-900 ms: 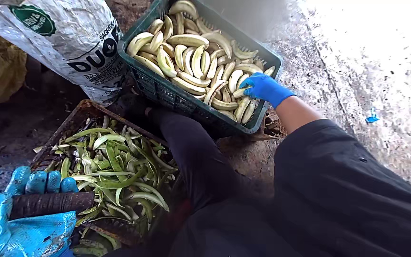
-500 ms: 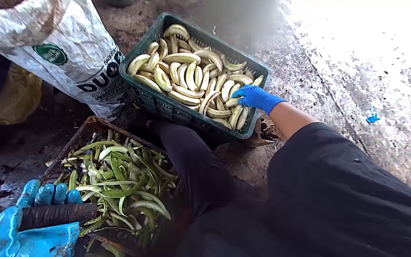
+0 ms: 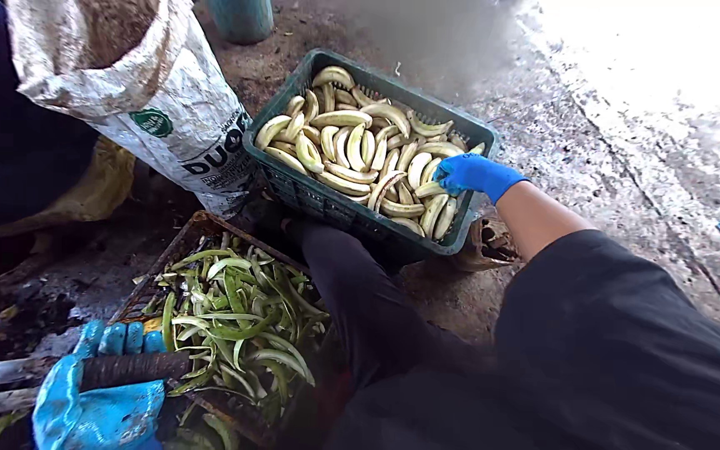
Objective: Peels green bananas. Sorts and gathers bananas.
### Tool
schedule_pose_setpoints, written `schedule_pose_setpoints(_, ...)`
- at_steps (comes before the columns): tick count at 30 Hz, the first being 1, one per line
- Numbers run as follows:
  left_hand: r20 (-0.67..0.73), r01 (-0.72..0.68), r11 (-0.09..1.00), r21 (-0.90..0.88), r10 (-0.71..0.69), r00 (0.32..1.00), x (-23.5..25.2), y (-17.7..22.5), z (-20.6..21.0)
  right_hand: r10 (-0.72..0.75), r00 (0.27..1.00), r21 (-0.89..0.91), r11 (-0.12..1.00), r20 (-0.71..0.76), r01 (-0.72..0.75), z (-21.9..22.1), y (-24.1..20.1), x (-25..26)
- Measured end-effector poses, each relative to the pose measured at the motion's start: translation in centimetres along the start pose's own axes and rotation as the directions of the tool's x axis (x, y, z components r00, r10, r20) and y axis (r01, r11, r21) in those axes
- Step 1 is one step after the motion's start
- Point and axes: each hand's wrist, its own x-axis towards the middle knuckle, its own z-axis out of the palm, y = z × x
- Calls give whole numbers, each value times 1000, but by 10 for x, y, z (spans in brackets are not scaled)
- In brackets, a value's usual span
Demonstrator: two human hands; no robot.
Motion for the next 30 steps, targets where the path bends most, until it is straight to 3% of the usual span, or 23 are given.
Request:
schedule_pose_setpoints(2, -37, -23, 997, 79, 26, 999, -3, -3, 21, -77, 991, 182, 979, -107, 96, -12, -37, -26)
schedule_pose_setpoints(4, -122, -65, 993, 97, 77, 990, -12, -3, 49, -269, 931, 427, 833, -245, 353, -8, -101, -61)
schedule_pose_setpoints(6, -175, -51, 993, 104, 69, 982, -25, 3, 81, -555, 774, 580, 536, -304, 613, 20, -180, -107)
schedule_pose_setpoints(8, -89, -21, 977, 211, 40, 995, -38, 14, 102, -802, 521, 607, 266, -292, 749, 64, -255, -149)
schedule_pose_setpoints(9, -1, -55, 956, 289, 58, 998, -47, 22, 102, -878, 402, 617, 170, -258, 768, 90, -285, -163)
schedule_pose_setpoints(10, 84, -107, 921, 375, 81, 993, -59, 38, 95, -912, 342, 674, 105, -228, 731, 120, -309, -174)
schedule_pose_setpoints(12, 72, -244, 862, 444, 237, 969, -92, 80, 70, -899, 394, 865, 38, -188, 500, 174, -333, -185)
schedule_pose_setpoints(15, -154, -391, 806, 445, 499, 853, -177, 133, -9, -865, 500, 970, 79, -48, 229, 213, -328, -178)
schedule_pose_setpoints(17, -481, -324, 810, 489, 560, 675, -247, 128, -70, -836, 542, 967, 200, 84, 159, 227, -312, -176)
schedule_pose_setpoints(19, -807, -117, 890, 441, 450, 382, -312, 86, -122, -790, 546, 906, 406, 279, 124, 237, -291, -186)
schedule_pose_setpoints(20, -905, -41, 936, 350, 349, 244, -339, 55, -145, -740, 534, 824, 551, 409, 133, 240, -281, -191)
schedule_pose_setpoints(21, -965, 4, 973, 232, 230, 128, -361, 20, -163, -671, 522, 698, 691, 526, 186, 245, -275, -193)
schedule_pose_setpoints(22, -994, 35, 994, 101, 99, 56, -376, -17, -173, -590, 529, 540, 798, 611, 267, 253, -272, -192)
schedule_pose_setpoints(24, -989, 78, 986, -146, -147, 5, -393, -83, -178, -535, 539, 333, 839, 651, 430, 279, -274, -175)
schedule_pose_setpoints(26, -958, 99, 953, -286, -288, 9, -393, -128, -171, -628, 504, 218, 728, 593, 650, 301, -287, -154)
schedule_pose_setpoints(28, -952, 129, 946, -297, -303, 31, -378, -143, -166, -661, 510, 78, 649, 550, 756, 313, -304, -143)
schedule_pose_setpoints(30, -963, 184, 955, -231, -251, 97, -362, -137, -170, -661, 568, 20, 660, 491, 751, 315, -323, -140)
